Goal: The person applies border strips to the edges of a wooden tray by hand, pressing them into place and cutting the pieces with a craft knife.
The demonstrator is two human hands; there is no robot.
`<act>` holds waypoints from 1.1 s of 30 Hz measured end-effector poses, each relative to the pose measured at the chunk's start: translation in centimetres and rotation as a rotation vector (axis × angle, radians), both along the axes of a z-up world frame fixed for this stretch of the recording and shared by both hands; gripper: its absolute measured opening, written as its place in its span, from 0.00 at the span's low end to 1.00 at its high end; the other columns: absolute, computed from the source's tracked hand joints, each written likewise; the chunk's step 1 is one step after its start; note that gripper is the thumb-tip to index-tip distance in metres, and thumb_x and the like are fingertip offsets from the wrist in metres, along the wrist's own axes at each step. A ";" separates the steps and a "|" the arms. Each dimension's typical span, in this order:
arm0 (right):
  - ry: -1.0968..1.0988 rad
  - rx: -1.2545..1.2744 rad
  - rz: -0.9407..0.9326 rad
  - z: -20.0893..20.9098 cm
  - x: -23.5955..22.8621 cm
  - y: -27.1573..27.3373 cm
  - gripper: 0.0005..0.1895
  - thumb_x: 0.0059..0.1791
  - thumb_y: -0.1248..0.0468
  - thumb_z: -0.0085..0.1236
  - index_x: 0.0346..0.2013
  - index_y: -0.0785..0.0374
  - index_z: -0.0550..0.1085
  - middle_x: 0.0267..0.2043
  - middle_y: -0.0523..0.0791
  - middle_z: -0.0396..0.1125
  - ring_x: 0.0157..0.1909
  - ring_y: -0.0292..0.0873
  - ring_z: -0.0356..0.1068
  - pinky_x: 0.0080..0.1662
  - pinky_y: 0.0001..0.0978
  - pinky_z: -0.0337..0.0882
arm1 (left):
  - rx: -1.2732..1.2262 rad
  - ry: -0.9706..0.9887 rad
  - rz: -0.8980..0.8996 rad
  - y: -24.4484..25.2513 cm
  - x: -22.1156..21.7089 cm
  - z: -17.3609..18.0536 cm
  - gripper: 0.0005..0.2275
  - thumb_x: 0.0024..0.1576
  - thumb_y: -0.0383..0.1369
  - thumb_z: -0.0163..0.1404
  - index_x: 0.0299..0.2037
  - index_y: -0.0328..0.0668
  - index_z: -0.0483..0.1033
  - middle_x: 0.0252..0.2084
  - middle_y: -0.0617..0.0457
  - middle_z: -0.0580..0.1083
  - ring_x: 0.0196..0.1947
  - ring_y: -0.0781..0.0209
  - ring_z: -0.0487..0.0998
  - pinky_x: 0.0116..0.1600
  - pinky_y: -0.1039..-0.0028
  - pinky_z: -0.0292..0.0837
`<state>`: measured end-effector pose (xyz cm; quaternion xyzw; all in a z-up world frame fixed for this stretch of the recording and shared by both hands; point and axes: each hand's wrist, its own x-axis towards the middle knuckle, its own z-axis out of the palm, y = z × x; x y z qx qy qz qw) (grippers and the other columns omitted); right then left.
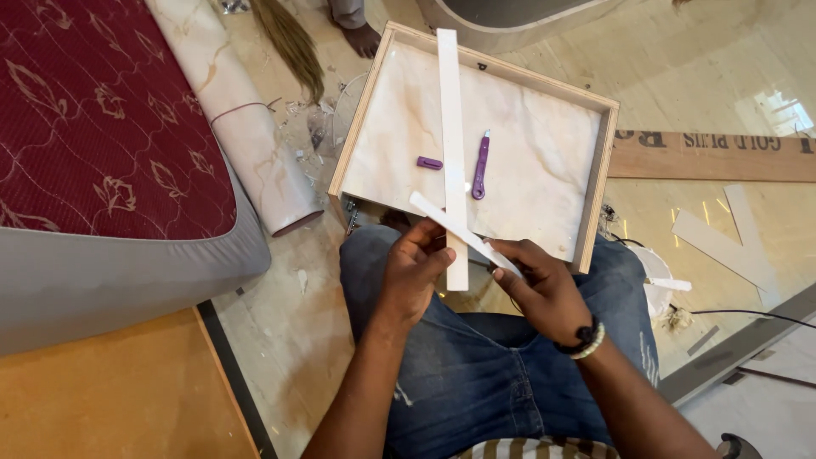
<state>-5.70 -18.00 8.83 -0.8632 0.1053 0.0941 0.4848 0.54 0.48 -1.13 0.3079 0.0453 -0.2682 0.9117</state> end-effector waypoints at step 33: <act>0.058 0.751 -0.102 -3.8 -1.9 1.6 0.28 0.51 0.72 0.58 0.65 0.59 0.64 0.45 0.44 0.71 0.29 0.29 0.63 0.29 0.21 0.62 | -0.201 0.039 0.098 1.6 1.9 0.9 0.23 0.65 0.46 0.49 0.65 0.40 0.69 0.58 0.50 0.76 0.55 0.64 0.76 0.57 0.70 0.74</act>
